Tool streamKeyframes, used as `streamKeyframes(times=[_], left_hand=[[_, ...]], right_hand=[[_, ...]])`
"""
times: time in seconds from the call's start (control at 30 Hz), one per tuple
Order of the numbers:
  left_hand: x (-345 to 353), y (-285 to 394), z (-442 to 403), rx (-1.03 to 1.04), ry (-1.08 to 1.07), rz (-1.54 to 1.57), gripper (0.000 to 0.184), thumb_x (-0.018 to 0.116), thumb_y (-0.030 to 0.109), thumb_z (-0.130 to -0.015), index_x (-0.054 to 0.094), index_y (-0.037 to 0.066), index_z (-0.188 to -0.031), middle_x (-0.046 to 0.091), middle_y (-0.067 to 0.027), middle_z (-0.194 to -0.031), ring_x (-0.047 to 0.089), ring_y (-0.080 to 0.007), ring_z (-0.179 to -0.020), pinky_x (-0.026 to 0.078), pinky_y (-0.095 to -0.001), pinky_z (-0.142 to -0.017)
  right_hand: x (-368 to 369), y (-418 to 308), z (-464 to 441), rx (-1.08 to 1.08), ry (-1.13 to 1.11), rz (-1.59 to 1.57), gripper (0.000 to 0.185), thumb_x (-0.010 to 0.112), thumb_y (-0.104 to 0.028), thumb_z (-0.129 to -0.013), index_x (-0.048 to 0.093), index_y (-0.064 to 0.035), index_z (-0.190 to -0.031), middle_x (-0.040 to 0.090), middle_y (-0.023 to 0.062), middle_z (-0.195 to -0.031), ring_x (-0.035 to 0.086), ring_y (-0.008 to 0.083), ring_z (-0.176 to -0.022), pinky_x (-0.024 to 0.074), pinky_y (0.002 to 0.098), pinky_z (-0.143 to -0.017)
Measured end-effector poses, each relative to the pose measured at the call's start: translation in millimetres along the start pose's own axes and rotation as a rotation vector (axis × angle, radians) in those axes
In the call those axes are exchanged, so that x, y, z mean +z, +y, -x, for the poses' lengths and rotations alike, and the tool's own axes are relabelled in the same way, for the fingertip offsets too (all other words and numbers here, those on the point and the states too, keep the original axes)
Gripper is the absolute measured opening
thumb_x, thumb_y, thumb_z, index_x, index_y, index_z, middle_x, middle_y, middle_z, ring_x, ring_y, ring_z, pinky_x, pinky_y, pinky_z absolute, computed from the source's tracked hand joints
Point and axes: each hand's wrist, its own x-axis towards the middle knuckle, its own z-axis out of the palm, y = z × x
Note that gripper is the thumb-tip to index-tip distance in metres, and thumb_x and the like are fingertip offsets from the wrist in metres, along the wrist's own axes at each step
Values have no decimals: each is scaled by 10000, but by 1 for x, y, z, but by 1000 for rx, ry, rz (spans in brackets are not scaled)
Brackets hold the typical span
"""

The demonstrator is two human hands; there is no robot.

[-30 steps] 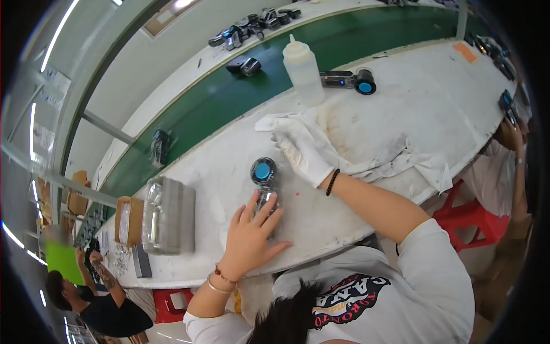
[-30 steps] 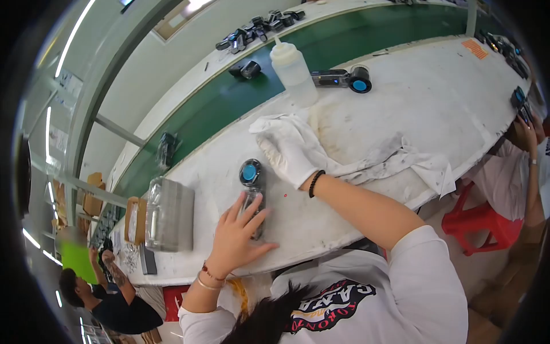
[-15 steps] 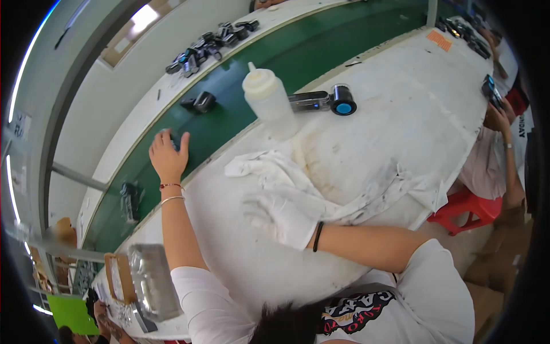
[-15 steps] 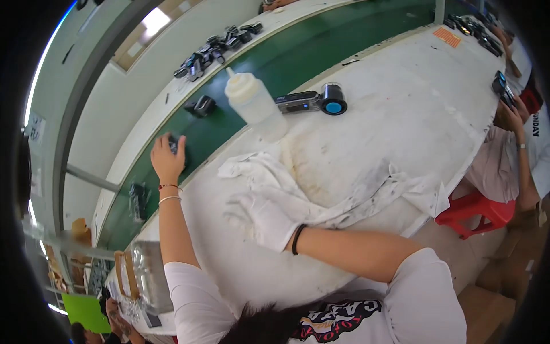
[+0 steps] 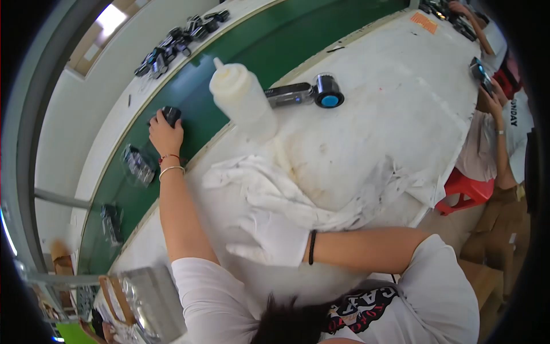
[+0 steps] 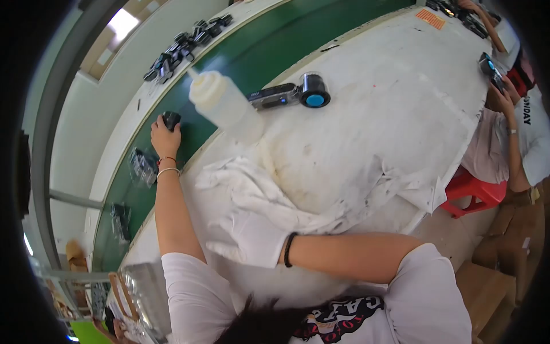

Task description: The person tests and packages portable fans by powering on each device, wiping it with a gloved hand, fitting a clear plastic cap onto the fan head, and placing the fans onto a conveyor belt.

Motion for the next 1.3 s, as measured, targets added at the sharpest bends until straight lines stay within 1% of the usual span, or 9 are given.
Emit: streamKeyframes(times=[0.23, 0.37, 0.5, 0.67, 0.7, 0.77, 0.87, 0.97, 1.3], left_hand=[[-173, 5, 56, -259, 327, 1207, 437, 547, 338, -926, 495, 3, -1201, 590, -68, -975, 552, -126, -903, 425, -279, -812], [-253, 6, 127, -553, 195, 1883, 279, 503, 355, -926, 554, 90, -1000, 630, -65, -954, 604, -174, -890, 463, -333, -830], [-233, 10, 216, -647, -105, 1834, 502, 401, 452, -914, 591, -1, -1018, 643, -109, -867, 621, -259, -832, 504, -349, -726], [-242, 76, 261, -584, -351, 1496, 367, 414, 319, -961, 629, 23, -993, 608, -109, -1011, 554, -209, -956, 424, -335, -881], [-235, 75, 259, -89, -51, 1003, 358, 392, 281, -970, 589, -9, -1042, 578, -144, -1014, 543, -257, -963, 409, -353, -877], [-226, 74, 262, 84, 260, 474, 352, 387, 259, -971, 540, -28, -1106, 549, -168, -1016, 528, -293, -959, 407, -365, -862], [-217, 62, 279, -407, -407, 1550, 319, 426, 274, -981, 539, 9, -1117, 581, -74, -1012, 540, -177, -920, 426, -336, -829], [-241, 73, 287, -185, -855, 1428, 361, 534, 236, -938, 455, 17, -1215, 603, -74, -1047, 552, -124, -911, 456, -290, -805], [-239, 82, 285, -298, -912, 1595, 424, 492, 66, -879, 345, 19, -1274, 594, -122, -1049, 598, -179, -910, 493, -326, -805]], right_hand=[[6, 12, -2, -110, 179, -100, 369, 570, -318, -868, 581, 7, -1042, 598, 203, -940, 595, 316, -857, 471, 393, -775], [-18, 0, -13, -294, 359, -111, 356, 621, -272, -862, 571, 13, -1071, 566, 154, -1083, 593, 240, -935, 486, 335, -801], [-12, -30, 0, 216, -45, -1171, 503, 692, -281, -828, 526, 15, -1199, 532, 125, -1196, 555, 194, -1061, 480, 301, -861], [-11, -38, 6, -110, -170, -486, 577, 736, -301, -756, 541, 0, -1209, 609, 95, -1103, 573, 165, -1010, 451, 299, -895], [-13, -40, -1, -155, -188, -580, 557, 741, -302, -752, 561, -1, -1185, 623, 83, -1073, 583, 158, -977, 459, 296, -874], [-25, -47, 9, 94, -92, -355, 395, 728, -283, -775, 629, -32, -1063, 637, 53, -987, 591, 145, -896, 475, 289, -813], [-16, -32, 3, -58, 217, -194, 287, 705, -322, -784, 665, -102, -964, 648, 61, -965, 598, 212, -896, 467, 327, -825], [-19, -21, -6, -149, 370, -134, 258, 606, -328, -861, 662, -95, -957, 652, 76, -986, 591, 261, -946, 451, 347, -861], [-22, -2, -10, -131, 217, -367, 339, 466, -313, -959, 602, -41, -1110, 611, 90, -1072, 549, 197, -1035, 414, 317, -926]])
